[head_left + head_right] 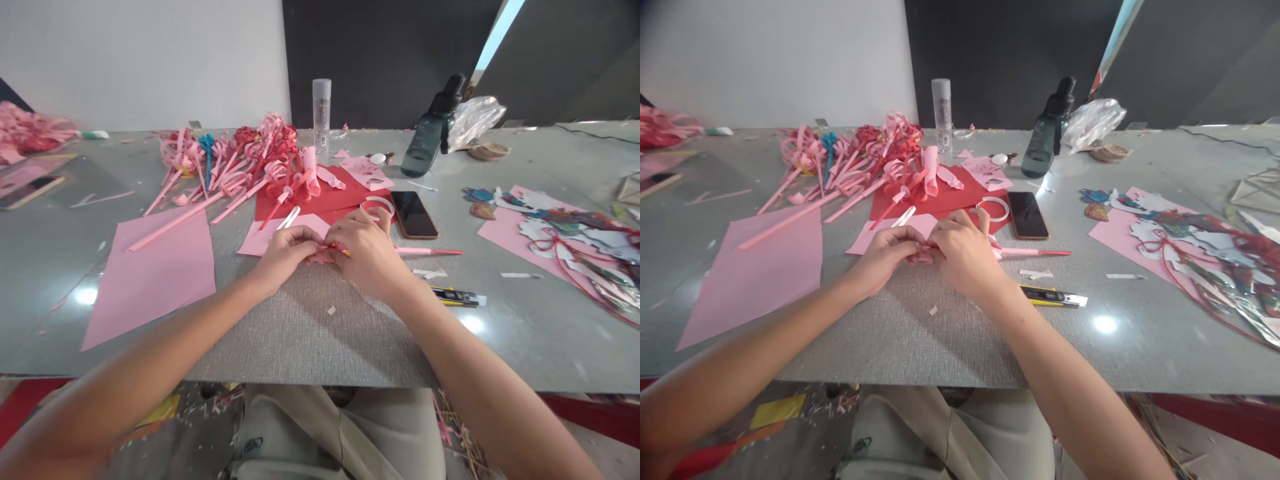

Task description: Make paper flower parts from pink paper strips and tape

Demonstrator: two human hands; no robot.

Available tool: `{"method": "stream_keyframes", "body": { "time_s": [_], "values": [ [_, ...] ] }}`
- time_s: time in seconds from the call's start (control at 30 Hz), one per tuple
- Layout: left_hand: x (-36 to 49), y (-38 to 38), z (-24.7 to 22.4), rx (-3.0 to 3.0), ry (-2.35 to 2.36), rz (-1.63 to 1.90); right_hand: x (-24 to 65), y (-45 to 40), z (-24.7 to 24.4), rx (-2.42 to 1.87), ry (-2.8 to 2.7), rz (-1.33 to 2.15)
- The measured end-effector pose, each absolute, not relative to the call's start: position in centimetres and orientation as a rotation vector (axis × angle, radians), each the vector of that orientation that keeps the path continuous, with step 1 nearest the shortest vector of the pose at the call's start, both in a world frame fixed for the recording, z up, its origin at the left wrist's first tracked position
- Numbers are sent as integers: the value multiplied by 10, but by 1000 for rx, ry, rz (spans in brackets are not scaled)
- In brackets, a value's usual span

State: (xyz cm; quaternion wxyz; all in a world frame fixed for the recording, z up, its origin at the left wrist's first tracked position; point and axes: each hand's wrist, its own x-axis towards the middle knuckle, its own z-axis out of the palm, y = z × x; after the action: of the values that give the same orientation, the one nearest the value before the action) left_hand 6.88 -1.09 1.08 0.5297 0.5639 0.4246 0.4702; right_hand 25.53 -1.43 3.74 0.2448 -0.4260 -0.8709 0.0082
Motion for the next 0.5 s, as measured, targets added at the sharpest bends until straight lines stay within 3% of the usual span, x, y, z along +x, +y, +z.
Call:
{"method": "stream_keyframes", "body": {
  "time_s": [0.5],
  "values": [
    [70, -13, 12, 1635, 1076, 1135, 255, -14, 38, -1214, -2364, 41]
  ]
}}
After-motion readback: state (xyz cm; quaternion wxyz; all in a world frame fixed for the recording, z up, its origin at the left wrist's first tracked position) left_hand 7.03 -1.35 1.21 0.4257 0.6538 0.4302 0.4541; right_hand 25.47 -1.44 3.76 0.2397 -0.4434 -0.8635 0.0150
